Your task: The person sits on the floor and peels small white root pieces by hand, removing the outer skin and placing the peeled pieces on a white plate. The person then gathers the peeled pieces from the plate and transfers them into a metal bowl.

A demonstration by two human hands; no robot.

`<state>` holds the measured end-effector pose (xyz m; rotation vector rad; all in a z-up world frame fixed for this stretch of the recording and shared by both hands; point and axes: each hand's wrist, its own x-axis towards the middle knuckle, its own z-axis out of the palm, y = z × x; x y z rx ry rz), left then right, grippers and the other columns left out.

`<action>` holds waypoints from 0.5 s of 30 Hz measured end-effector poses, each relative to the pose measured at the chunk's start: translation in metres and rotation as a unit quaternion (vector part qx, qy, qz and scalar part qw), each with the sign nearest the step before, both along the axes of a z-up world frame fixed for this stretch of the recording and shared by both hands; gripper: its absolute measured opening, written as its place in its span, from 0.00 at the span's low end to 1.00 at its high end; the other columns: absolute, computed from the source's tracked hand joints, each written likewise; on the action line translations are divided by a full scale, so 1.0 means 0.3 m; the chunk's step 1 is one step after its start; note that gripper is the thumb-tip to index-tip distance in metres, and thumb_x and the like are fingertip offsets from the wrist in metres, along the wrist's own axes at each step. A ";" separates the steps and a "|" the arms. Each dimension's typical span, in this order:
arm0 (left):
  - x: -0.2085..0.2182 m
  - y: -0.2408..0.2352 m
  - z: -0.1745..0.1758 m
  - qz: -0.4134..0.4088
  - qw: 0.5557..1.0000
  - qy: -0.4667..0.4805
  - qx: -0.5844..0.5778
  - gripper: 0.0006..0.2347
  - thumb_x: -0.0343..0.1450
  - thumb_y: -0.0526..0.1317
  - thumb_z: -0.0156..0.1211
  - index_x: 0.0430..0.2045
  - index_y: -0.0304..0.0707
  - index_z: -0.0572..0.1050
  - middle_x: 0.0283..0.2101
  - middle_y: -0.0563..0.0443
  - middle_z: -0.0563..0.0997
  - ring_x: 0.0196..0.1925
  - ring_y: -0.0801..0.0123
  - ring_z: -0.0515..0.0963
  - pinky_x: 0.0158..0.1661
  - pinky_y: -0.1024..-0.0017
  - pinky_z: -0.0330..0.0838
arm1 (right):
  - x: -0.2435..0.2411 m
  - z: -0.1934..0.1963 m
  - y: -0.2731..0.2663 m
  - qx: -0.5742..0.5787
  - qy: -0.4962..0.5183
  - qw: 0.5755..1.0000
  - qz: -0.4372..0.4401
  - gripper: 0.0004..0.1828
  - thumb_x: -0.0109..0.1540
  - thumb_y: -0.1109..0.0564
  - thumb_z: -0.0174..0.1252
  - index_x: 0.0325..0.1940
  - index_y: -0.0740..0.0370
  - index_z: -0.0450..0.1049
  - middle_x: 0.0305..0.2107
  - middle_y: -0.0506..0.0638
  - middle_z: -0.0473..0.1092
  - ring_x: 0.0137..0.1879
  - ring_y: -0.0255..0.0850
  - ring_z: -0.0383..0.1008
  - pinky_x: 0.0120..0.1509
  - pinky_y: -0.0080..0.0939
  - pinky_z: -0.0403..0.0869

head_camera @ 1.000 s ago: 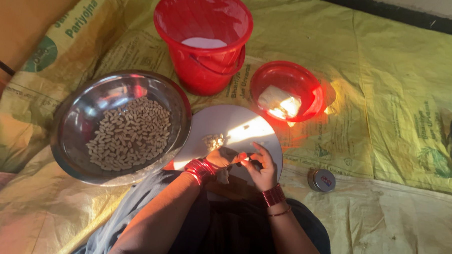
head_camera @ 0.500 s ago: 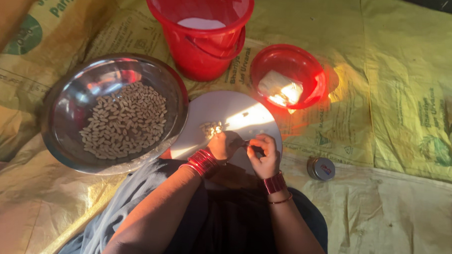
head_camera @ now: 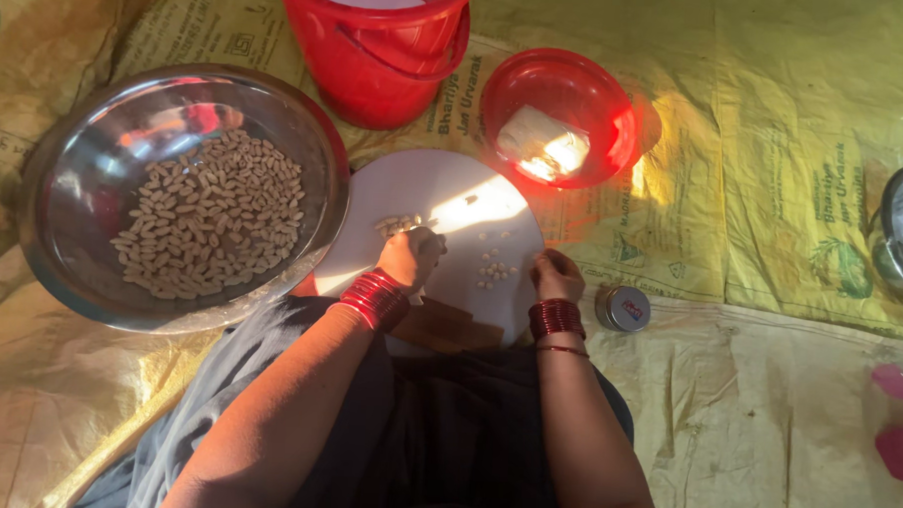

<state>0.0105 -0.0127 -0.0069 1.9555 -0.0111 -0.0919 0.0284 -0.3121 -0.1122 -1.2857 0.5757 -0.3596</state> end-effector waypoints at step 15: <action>0.015 -0.009 0.002 -0.050 0.971 0.174 -0.158 0.35 0.73 0.66 0.38 0.32 0.28 0.83 0.29 0.47 0.84 0.30 0.64 0.79 0.35 0.63 0.75 | -0.159 0.248 0.233 -0.225 -0.146 0.943 0.194 0.10 0.67 0.61 0.54 0.51 0.61 0.76 0.42 0.46 0.78 0.45 0.34 0.78 0.47 0.35 0.79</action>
